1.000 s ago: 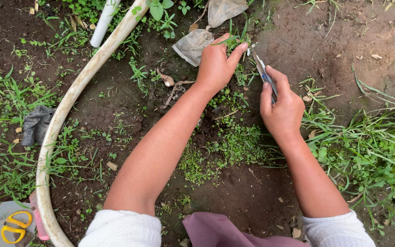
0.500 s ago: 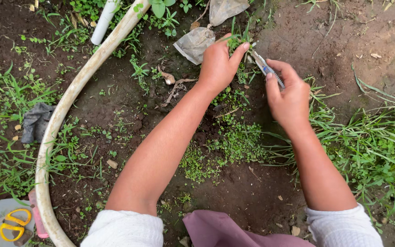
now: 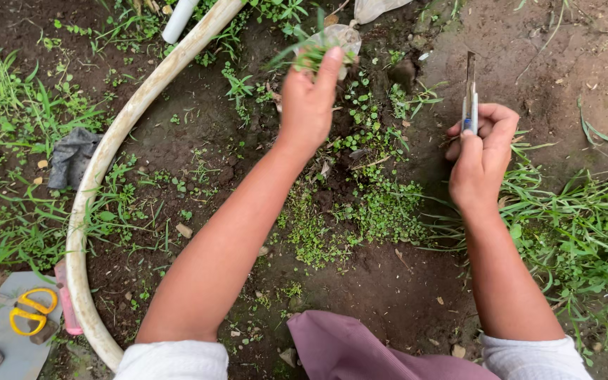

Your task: The person sits beside a circular soil seedbed and pulls small weeds out of the soil by hand, gathering the pulled weeds in one hand and tossing them aside. They occasionally use a small knife to cut or pry weeds near the soil and move rocks aside while clearing the bed.

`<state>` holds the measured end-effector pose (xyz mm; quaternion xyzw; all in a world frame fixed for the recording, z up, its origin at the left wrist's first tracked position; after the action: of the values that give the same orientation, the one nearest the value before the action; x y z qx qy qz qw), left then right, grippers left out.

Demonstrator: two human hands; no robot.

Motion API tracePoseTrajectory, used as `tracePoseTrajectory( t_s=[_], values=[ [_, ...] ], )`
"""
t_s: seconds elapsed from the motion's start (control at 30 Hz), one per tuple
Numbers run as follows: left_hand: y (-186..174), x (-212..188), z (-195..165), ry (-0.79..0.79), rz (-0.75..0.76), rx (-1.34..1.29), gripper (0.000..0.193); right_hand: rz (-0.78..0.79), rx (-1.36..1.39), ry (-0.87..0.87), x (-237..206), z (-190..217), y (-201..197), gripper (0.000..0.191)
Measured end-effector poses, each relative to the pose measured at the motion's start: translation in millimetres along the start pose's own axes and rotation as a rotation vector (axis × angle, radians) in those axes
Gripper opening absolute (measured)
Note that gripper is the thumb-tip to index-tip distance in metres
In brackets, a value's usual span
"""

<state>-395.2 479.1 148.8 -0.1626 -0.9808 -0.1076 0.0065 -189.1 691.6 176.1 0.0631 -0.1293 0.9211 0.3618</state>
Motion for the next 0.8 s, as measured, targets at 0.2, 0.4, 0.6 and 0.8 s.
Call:
tracePoseTrajectory(
  t_s=[0.2, 0.4, 0.6, 0.8],
  values=[
    [-38, -14, 5, -0.154, -0.035, -0.076, 0.024, 0.047, -0.684, -0.509, 9, 52, 39, 0.022],
    [-6, -33, 31, -0.082, 0.096, 0.129, 0.027, 0.114, -0.787, -0.531, 53, 61, 73, 0.026],
    [28, -51, 21, -0.007, 0.159, 0.455, 0.038, 0.320, -0.648, -0.498, 40, 65, 34, 0.030],
    [62, -52, -10, 0.252, 0.107, 0.715, 0.046, 0.170, -0.769, -0.496, 27, 50, 40, 0.010]
  ],
)
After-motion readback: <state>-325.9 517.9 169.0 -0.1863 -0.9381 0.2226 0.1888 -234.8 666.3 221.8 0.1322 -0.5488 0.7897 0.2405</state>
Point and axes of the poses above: each hand's wrist, its own x-axis towards the middle knuckle, its own y-axis out of the palm, z = x × y, the point moved 9 cm from there along x, towards the middle knuckle, and after that the axes turned 3 degrees about -z, right-handed, at the moved point
